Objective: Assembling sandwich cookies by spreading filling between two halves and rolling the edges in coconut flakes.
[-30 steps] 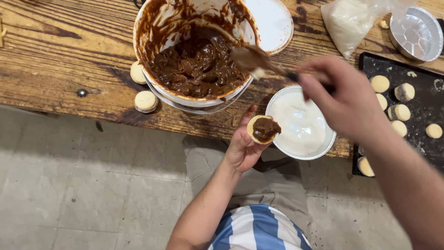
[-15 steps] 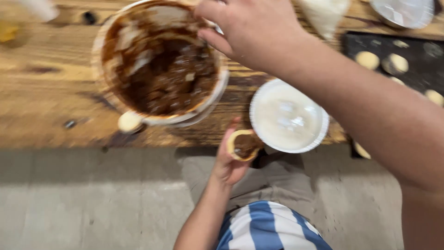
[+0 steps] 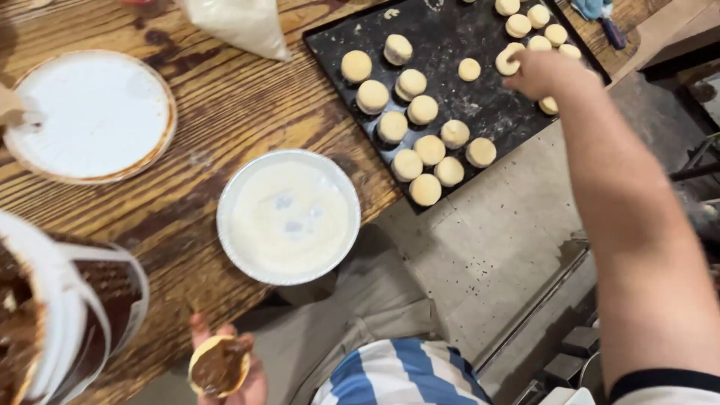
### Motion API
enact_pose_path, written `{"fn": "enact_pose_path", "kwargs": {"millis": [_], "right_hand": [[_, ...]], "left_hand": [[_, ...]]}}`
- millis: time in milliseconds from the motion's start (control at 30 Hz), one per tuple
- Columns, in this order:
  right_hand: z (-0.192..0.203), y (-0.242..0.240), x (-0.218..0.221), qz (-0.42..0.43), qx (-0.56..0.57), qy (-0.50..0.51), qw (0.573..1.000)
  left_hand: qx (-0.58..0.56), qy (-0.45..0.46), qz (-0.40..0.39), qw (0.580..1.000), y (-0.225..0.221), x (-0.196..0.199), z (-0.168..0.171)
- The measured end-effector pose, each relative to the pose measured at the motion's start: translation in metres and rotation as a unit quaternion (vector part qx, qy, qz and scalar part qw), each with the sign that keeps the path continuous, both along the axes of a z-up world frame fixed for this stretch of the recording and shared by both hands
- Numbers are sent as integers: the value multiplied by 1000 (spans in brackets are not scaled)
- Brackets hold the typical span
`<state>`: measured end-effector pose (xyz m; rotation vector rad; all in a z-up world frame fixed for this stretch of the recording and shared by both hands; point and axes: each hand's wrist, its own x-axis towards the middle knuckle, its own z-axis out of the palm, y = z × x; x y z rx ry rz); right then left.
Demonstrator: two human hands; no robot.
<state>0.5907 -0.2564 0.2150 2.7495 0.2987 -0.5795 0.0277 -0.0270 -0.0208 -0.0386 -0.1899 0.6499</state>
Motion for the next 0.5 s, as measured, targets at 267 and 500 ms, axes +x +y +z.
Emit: {"fn": "enact_pose_path", "kwargs": {"millis": [267, 500], "right_hand": [[-163, -56, 116, 105, 218, -27, 970], [-210, -51, 172, 196, 224, -53, 953]], "left_hand": [[-17, 135, 9, 991, -8, 32, 9], [101, 210, 48, 971, -15, 70, 38]]}}
